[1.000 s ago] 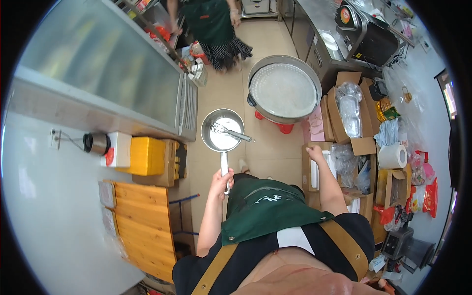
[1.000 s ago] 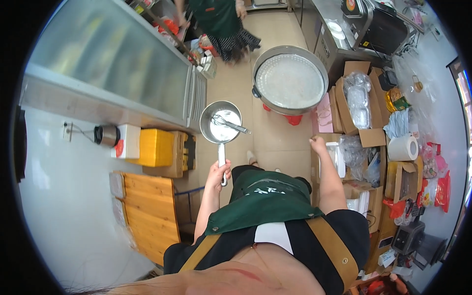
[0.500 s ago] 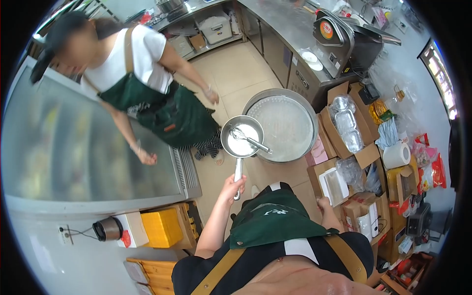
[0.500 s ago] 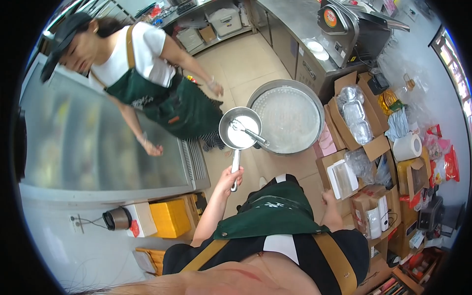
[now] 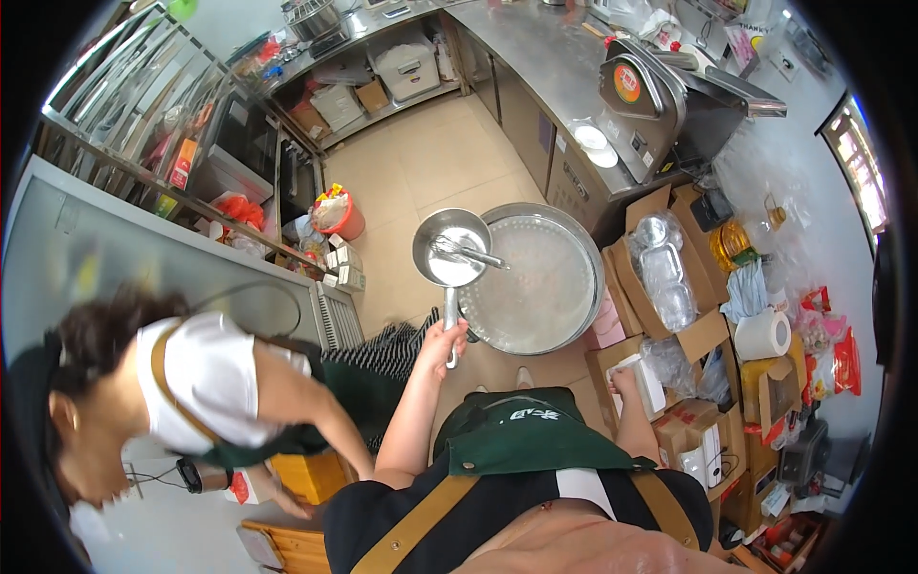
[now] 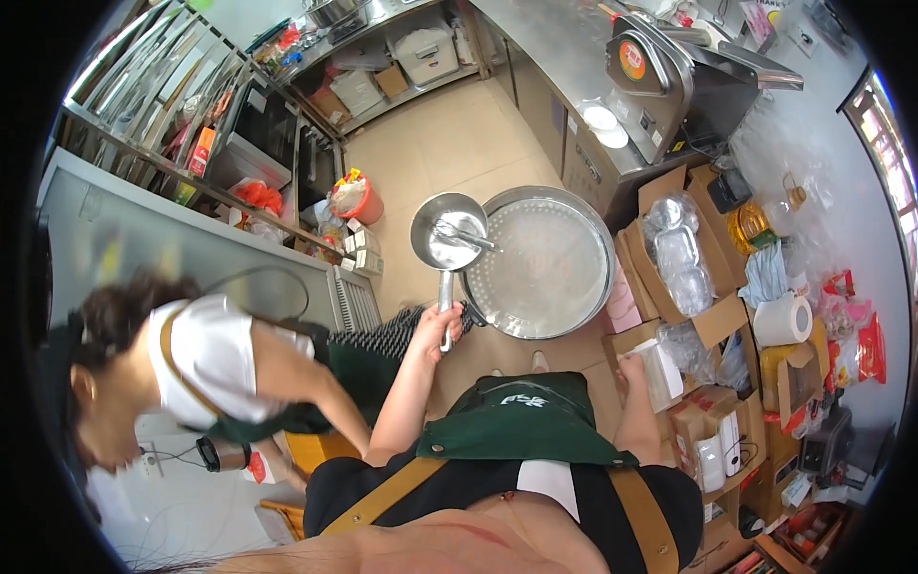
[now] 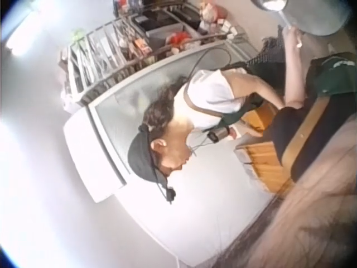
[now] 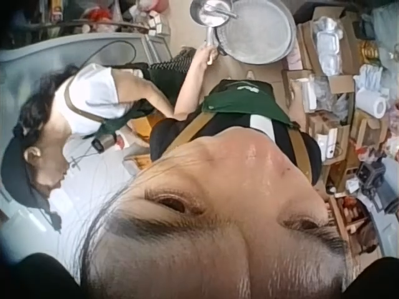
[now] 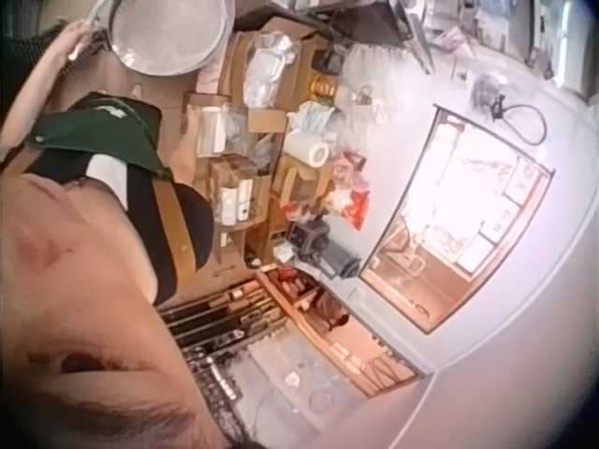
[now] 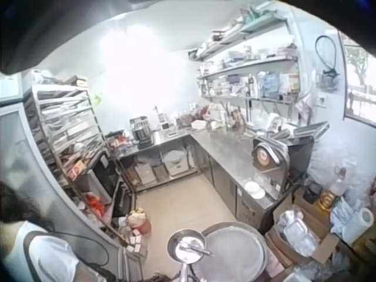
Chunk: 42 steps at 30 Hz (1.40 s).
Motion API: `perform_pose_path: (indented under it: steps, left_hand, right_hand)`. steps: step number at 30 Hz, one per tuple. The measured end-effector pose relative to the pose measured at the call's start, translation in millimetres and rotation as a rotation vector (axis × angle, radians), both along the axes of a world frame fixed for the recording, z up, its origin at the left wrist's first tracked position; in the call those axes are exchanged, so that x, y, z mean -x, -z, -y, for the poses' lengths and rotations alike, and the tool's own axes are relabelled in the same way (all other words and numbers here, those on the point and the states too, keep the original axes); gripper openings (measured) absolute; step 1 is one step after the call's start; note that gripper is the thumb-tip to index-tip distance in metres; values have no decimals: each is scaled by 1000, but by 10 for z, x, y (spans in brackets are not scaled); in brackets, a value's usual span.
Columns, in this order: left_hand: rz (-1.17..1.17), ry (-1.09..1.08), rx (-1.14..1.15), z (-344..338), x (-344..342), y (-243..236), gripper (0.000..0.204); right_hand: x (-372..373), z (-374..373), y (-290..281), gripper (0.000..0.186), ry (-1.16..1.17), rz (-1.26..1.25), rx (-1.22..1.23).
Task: Preparing dough by weighing and mixing ingredients in a commercial mixer and then washing the used pot.
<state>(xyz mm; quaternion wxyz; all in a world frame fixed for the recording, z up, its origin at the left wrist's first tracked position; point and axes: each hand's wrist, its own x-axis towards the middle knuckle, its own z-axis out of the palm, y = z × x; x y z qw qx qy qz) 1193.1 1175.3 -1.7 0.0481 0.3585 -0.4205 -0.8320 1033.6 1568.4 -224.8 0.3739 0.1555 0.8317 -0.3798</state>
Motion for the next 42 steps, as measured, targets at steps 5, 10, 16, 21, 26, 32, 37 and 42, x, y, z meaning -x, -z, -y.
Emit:
perform_pose_path:
  steps: [5,10,16,21,26,32,37,42]
  left_hand:
    - [-41,-109,-35,316,152,17,11]
    - [1,-84,-22,748,420,36,10]
    - [9,-162,-38,1680,147,403,6]
    - [115,-82,16,2647,214,706,8]
    - [139,65,26,3516,291,476,12]
    - [115,100,72,4379,637,466,14]
    - [94,63,22,4838,1192,393,12]
    - [83,79,48,5402,1923,400,12]
  right_hand:
    - [197,302,7,19,-39,-1,34]
    - [-131,-167,829,21,17,-117,-82]
    - [-382,638,226,31,292,-90,-232]
    - [-407,1324,-97,42,276,-255,-615]
    - [-269,2421,-194,45,379,-251,-662]
    - [148,3877,-464,49,278,-368,-457]
    - [317,4075,-95,50,268,-479,-722]
    - [760,4560,-330,31,450,-172,-850]
